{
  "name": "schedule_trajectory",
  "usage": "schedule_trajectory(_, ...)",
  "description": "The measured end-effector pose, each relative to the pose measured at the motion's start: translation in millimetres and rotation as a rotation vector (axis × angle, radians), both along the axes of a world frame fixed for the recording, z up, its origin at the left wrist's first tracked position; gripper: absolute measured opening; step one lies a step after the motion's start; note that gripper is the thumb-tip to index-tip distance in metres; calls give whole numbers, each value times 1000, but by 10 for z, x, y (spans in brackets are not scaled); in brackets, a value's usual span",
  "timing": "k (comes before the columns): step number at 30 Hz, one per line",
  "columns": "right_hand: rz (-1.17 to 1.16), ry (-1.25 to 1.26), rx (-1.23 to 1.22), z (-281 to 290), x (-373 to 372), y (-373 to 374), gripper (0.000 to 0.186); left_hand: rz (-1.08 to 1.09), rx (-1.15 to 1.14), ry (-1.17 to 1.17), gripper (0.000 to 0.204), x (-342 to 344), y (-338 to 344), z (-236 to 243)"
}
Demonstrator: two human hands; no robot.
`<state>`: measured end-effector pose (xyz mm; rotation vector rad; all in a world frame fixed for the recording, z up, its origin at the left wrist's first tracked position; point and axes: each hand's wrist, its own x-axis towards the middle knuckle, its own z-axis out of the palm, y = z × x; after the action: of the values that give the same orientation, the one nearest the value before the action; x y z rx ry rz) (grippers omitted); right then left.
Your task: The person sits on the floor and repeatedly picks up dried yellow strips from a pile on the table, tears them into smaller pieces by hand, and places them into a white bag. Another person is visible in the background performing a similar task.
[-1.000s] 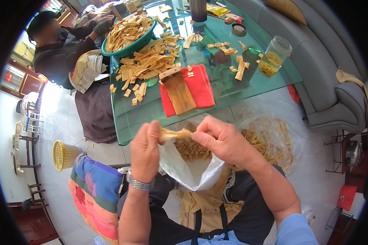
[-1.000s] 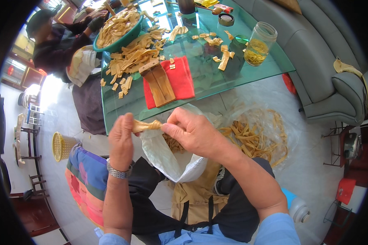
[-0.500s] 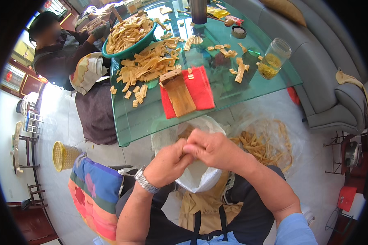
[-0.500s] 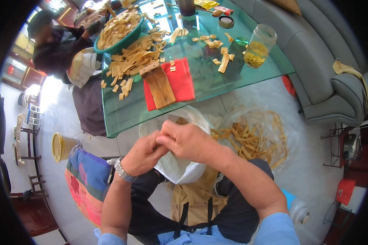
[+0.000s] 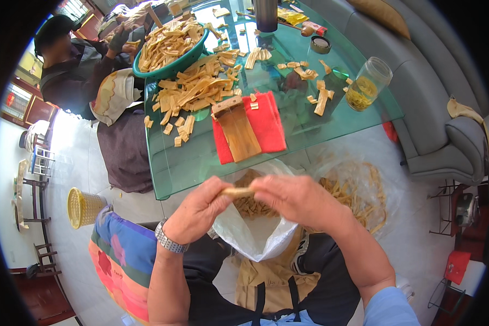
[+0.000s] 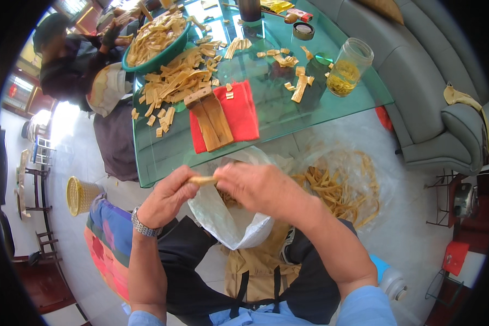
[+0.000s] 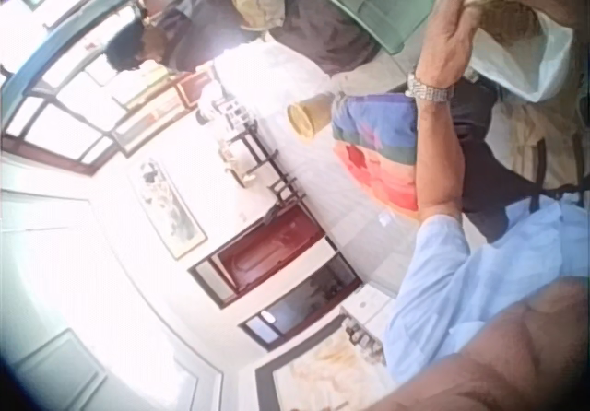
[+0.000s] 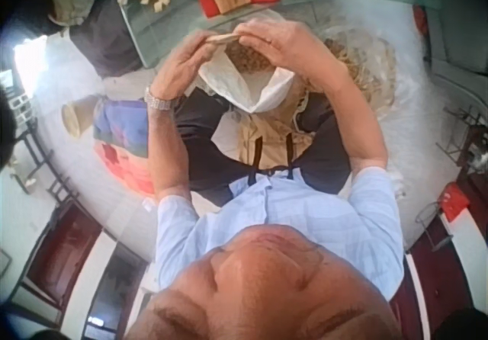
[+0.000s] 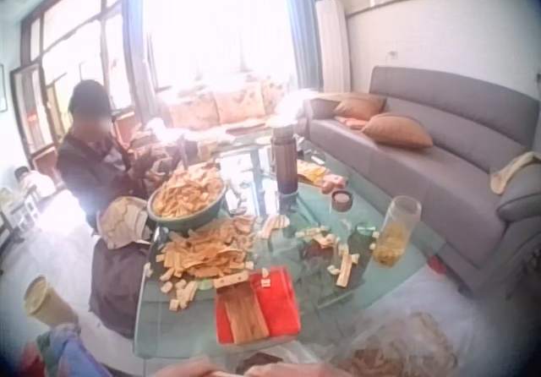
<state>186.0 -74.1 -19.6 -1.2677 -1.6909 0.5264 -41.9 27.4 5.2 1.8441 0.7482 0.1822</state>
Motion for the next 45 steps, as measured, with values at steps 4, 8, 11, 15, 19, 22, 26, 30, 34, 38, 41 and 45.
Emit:
schedule_trajectory(4, -163, -276, 97, -87, 262, 354, 25, 253, -66, -200, 21, 295, 258, -86)
schedule_trajectory(8, -270, -312, 199, -231, 310, 658, 19, 457, 26, -275, 14, 518, 446, -259)
schedule_trajectory(11, -298, -310, 156, -384, 315, 731, 15, 460, 300, -184, 6, 579, 484, -461)
schedule_trajectory(15, -280, -293, 1, -372, 272, 675, 12, 378, 637, 9, 7, 635, 377, -474)
schedule_trajectory(19, -274, -322, -10, -400, 304, 603, 10, 383, 886, 191, 8, 562, 362, -499)
schedule_trajectory(22, -295, -359, -20, -350, 328, 537, 7, 409, 819, 193, 5, 465, 350, -473)
schedule_trajectory(26, -233, -284, 73, -264, 320, 389, 7, 414, 611, 70, 19, 365, 232, -311)
schedule_trajectory(30, -112, -105, 267, 0, 67, 221, 7, 417, 14, -2, 39, 252, 88, -258)
schedule_trajectory(34, 11, -73, 435, 212, -261, 107, 9, 437, -971, -462, 48, 453, -328, -149)
schedule_trajectory(38, 48, 29, 422, 276, -309, 61, 18, 402, -1239, -653, 48, 509, -290, -289)
schedule_trajectory(41, 55, 61, 424, 258, -255, 49, 21, 324, -1051, -643, 46, 535, -275, -122)
schedule_trajectory(45, 17, 56, 405, 300, -199, 24, 23, 361, -947, -679, 42, 555, -242, -52)
